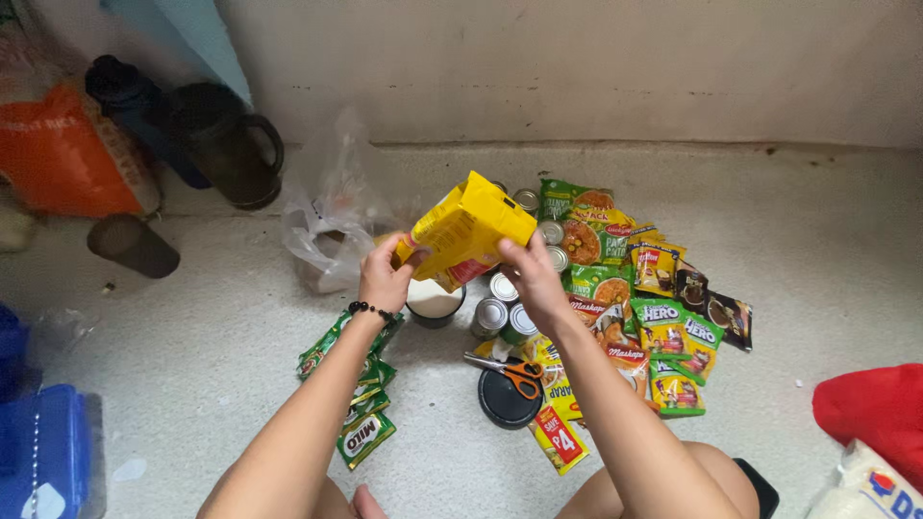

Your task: The person sits on the floor surrounded by food items and uses scissors to cut open a yellow packet. They then pour the white powder from the packet into a black container and secure the lid.

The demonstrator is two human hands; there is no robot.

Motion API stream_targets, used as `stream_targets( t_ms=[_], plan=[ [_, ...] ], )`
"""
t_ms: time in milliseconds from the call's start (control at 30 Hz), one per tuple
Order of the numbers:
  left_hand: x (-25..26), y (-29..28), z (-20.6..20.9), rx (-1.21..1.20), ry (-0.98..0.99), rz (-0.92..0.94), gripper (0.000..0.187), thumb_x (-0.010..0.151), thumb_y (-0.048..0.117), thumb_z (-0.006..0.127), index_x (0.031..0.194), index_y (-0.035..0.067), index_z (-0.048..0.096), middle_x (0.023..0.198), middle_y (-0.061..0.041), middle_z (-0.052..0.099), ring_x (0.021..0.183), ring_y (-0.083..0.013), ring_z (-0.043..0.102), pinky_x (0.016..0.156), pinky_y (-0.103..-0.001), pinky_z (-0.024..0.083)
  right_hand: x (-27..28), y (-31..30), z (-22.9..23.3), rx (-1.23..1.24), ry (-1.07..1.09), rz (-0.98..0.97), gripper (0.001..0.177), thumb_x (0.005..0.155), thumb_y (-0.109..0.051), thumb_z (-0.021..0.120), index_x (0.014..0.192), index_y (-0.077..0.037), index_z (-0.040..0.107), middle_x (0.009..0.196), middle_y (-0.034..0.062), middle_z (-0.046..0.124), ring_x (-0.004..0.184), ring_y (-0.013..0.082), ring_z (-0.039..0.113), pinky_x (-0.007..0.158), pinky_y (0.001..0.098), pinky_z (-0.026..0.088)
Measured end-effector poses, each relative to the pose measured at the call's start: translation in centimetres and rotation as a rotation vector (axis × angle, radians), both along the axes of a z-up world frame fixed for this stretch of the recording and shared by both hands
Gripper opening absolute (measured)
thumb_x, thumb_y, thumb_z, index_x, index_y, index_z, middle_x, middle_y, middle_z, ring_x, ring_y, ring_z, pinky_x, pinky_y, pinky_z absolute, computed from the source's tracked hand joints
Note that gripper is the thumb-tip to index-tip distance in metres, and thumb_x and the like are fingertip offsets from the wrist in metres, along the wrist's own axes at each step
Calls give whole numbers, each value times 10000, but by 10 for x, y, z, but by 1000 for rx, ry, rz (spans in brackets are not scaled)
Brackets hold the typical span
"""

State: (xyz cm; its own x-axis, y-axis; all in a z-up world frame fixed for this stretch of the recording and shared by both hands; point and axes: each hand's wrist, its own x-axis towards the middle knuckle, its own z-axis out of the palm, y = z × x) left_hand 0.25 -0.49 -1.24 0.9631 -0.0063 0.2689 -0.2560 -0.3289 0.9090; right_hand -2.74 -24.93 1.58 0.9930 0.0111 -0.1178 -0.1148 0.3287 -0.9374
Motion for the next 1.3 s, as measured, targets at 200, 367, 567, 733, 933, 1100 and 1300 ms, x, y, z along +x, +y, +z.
stream_targets(
  t_ms=[200, 367, 567, 733, 933, 1100, 1300],
  plan=[
    [-1, 2, 6, 12, 30, 13, 243, 898, 161, 749, 1119, 69, 709, 892, -73, 762, 805, -171, 739, 732, -325, 569, 2, 8, -33, -9, -142, 51, 691, 905, -186, 683, 1519, -97, 377, 1408, 89, 562, 1266, 215, 556, 1077, 363, 445],
    [-4, 6, 10, 92, -207, 8, 366, 808, 26, 741, 1166, 43, 666, 1027, -116, 719, 918, -238, 716, 802, -356, 568, 10, 16, -61, -130, -217, 28, 508, 964, -93, 686, 1421, -49, 469, 1358, 81, 615, 1242, 173, 597, 1068, 336, 480],
    [-8, 13, 7, 1, 126, 17, 536, 790, 36, 765, 1285, 108, 571, 1040, -85, 775, 982, -182, 756, 813, -322, 578, 20, 16, -50, -82, -2, -117, 424, 923, -112, 690, 1316, -87, 534, 1171, 49, 717, 1001, 184, 695, 802, 377, 574],
    [12, 17, -16, 53, 117, 46, 426, 786, 50, 825, 1184, 65, 672, 1022, -106, 799, 951, -161, 773, 811, -301, 598, 20, 20, -44, -3, 177, -199, 372, 925, -111, 701, 1270, -91, 563, 1139, 40, 720, 1001, 167, 703, 771, 404, 600],
    [33, 25, -42, 89, 161, -6, 425, 765, 38, 809, 1173, 61, 691, 1081, -98, 794, 1009, -166, 762, 876, -317, 591, 22, 24, -54, 83, 123, -232, 371, 901, -81, 711, 1246, -73, 576, 1140, 45, 724, 983, 162, 715, 767, 375, 613],
    [28, 29, -38, 257, 156, -11, 528, 716, 74, 856, 1212, 71, 675, 1133, -113, 756, 1051, -215, 716, 925, -353, 558, 23, 21, -62, -114, -79, -193, 384, 904, -45, 725, 1263, -78, 594, 1131, 43, 732, 957, 134, 698, 776, 282, 575],
    [17, 19, -18, 35, 53, -138, 609, 817, 182, 839, 1356, 119, 563, 1144, -78, 715, 1011, -176, 677, 883, -347, 558, 24, 23, -61, -77, 55, -237, 375, 934, -59, 716, 1267, -61, 545, 1095, 80, 748, 887, 167, 703, 646, 313, 551]
  ],
)
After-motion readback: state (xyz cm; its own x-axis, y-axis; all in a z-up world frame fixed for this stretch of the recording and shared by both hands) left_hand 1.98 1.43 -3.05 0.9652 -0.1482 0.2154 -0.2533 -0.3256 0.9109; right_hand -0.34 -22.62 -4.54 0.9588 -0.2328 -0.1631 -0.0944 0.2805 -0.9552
